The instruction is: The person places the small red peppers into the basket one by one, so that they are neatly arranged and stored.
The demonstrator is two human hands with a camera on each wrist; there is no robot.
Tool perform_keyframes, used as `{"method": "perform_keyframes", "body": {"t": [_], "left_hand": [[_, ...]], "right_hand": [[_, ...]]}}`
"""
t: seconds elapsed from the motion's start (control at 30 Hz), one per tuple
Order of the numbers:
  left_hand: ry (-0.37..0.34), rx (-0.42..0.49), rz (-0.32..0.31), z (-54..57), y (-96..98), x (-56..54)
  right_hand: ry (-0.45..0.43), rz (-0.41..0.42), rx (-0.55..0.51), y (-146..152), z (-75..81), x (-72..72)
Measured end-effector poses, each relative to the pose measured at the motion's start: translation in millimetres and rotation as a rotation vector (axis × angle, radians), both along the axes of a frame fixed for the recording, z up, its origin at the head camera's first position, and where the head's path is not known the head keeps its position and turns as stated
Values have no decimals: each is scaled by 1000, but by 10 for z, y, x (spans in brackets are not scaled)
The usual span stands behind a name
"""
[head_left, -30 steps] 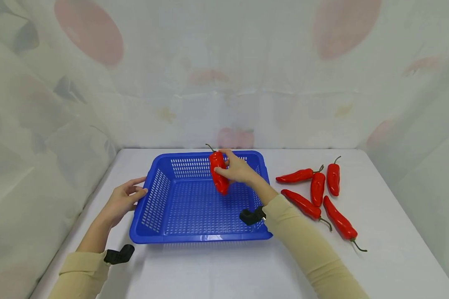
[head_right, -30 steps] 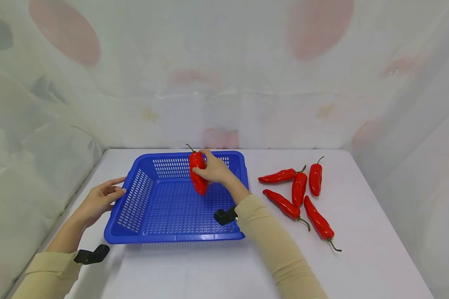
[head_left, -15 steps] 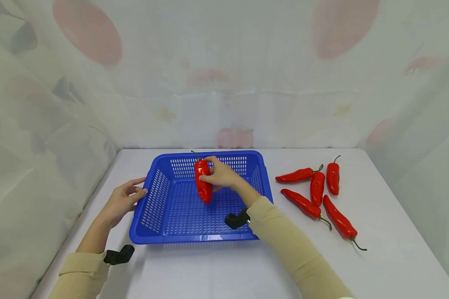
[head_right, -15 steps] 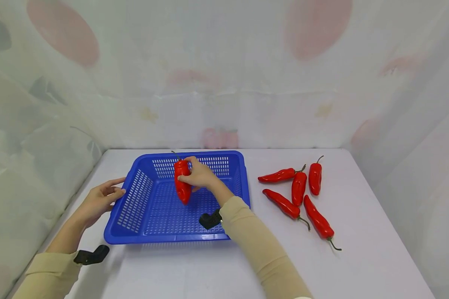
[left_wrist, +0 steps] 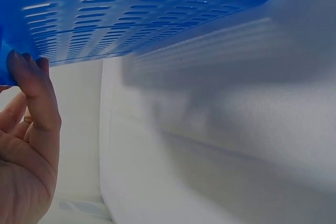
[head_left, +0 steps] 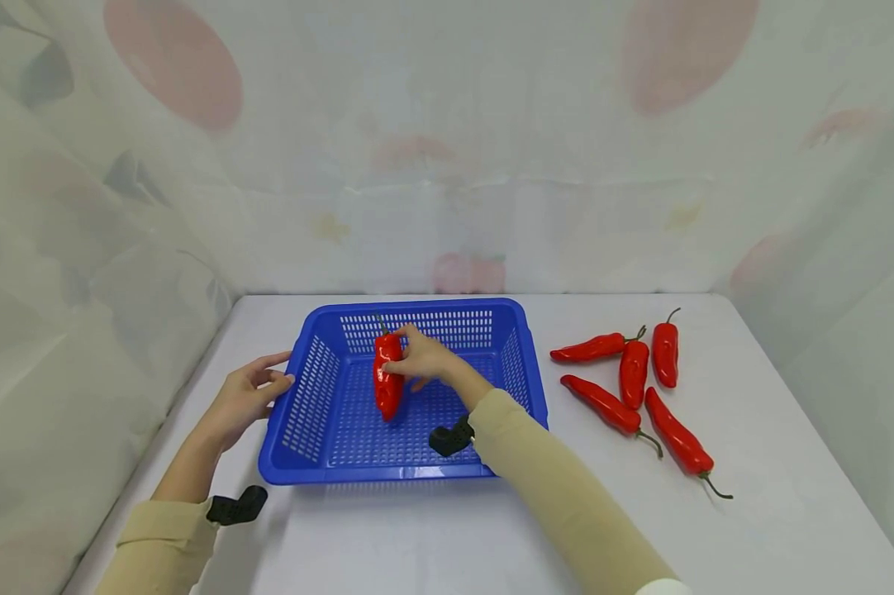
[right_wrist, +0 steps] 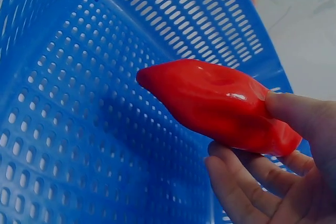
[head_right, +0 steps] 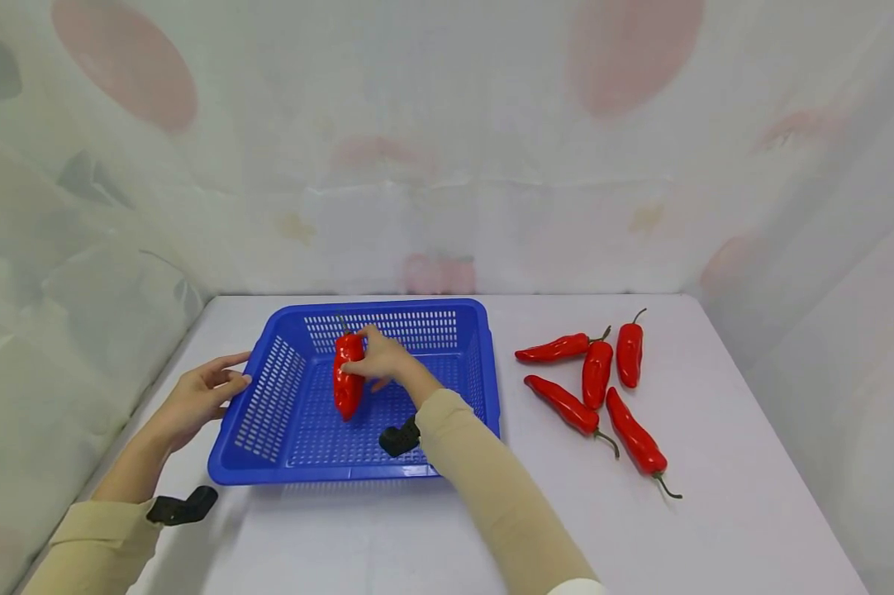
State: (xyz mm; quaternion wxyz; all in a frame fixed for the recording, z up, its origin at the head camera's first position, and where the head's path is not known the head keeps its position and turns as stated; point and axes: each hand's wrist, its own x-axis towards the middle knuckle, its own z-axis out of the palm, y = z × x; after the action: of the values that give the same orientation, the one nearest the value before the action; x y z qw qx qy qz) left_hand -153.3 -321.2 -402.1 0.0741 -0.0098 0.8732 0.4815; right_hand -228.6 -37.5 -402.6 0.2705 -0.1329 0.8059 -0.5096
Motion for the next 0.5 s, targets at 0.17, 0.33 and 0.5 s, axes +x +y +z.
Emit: {"method": "perform_keyframes", "body": {"t": [0.17, 0.33, 0.5], "left_hand": [[-4, 0, 7, -2, -13, 9], [-1, -11, 6, 5, -14, 11], [-1, 3, 2, -3, 3, -1]], "right_hand": [[-54, 20, -10, -93, -50, 4], [-72, 47, -5, -176, -90, -1], [-121, 66, -20, -232, -132, 1]]}}
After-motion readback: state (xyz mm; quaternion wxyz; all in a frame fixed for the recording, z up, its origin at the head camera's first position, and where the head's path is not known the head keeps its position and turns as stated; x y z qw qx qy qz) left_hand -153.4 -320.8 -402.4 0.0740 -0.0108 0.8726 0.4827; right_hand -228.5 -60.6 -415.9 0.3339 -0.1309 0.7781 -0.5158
